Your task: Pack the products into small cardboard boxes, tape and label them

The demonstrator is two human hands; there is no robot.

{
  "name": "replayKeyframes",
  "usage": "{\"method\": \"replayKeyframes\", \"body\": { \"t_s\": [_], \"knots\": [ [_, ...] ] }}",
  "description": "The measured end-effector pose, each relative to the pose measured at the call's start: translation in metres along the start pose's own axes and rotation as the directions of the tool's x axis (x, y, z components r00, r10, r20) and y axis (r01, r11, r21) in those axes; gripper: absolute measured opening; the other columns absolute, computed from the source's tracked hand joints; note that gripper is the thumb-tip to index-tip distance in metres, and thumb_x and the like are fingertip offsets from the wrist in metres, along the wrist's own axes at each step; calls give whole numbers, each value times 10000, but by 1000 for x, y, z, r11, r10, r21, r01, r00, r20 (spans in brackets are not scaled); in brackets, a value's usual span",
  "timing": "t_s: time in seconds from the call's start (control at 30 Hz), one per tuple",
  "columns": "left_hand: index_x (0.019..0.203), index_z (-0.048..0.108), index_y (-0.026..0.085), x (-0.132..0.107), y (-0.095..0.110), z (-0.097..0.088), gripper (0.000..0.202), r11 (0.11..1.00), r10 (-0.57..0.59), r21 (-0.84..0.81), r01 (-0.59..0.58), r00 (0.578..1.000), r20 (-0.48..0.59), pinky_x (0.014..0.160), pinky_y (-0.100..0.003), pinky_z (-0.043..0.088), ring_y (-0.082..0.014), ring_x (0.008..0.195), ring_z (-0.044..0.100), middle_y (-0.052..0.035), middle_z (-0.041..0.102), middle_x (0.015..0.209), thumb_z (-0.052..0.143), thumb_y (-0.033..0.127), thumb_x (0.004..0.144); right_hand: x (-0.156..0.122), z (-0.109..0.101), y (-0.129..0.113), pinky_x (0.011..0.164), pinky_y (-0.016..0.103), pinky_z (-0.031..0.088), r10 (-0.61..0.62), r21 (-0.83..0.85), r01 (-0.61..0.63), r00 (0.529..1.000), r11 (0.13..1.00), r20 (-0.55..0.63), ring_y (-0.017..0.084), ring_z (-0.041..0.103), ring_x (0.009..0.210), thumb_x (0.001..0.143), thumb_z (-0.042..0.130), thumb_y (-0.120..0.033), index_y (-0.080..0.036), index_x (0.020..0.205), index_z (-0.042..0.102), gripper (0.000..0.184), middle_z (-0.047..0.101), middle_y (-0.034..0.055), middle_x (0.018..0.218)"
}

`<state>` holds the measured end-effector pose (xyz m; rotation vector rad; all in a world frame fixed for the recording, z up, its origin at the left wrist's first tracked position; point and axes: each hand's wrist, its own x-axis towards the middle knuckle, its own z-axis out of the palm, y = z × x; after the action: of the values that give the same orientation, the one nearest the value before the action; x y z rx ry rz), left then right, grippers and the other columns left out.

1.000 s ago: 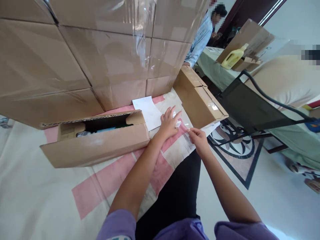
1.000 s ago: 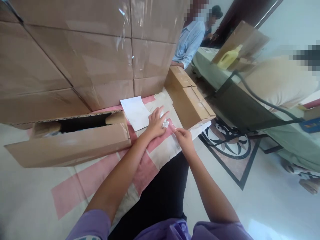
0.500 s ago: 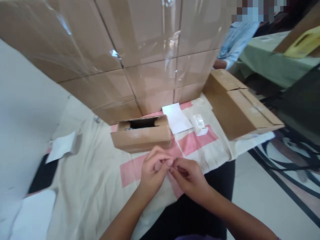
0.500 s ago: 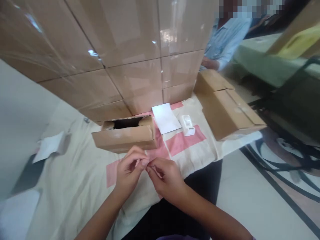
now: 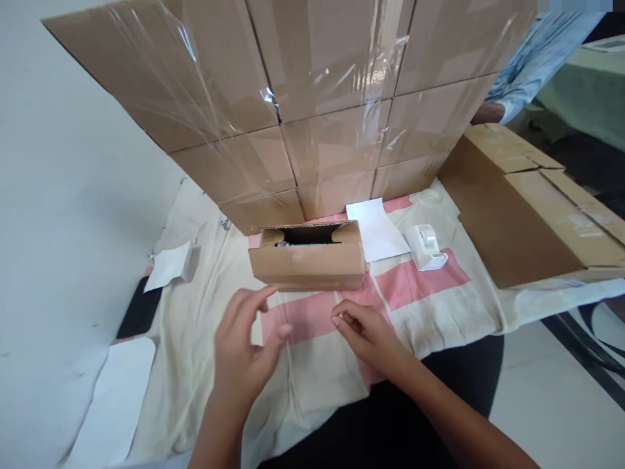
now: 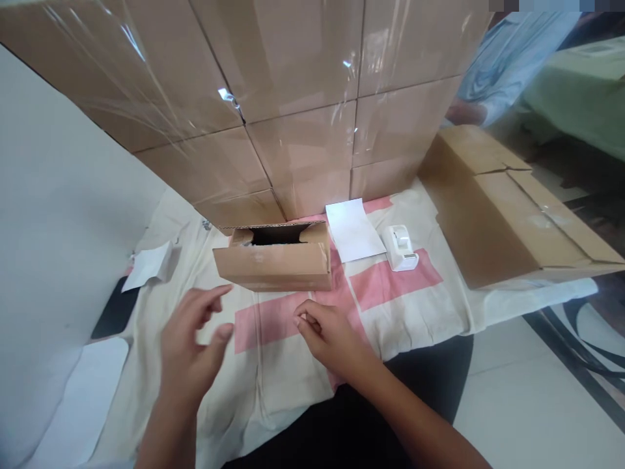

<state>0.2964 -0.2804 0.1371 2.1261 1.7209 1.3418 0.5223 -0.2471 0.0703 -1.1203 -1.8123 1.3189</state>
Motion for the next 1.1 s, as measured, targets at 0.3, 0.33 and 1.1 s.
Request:
{"method": "replayKeyframes", "body": {
  "t_s": [0.3,0.33,1.1],
  "knots": [
    [900,745,243,-13,9,36,131,997,19,-72,-23,998,-54,565,-235,440,-112,648,512,26,494,728,701,119,893,6,17,-31,606,267,395,-25,154,26,1000,988,-9,144,527,644,1004,548,-338,-227,1063,739,229,612,-7,726],
    [946,740,239,-16,9,36,184,996,82,-12,-83,991,-107,564,-237,438,-112,648,503,28,487,736,701,74,876,8,16,-33,624,271,415,-1,169,-1,1000,986,11,151,545,672,996,558,-342,-241,1155,742,263,647,4,777],
    [790,582,205,132,0,19,320,950,-194,-93,298,798,570,678,-276,395,-147,735,503,7,576,778,522,463,970,104,-74,-27,1182,582,384,-333,-523,291,943,801,15,319,303,1523,1039,402,-344,-218,1453,555,460,503,74,1565]
  ]
}}
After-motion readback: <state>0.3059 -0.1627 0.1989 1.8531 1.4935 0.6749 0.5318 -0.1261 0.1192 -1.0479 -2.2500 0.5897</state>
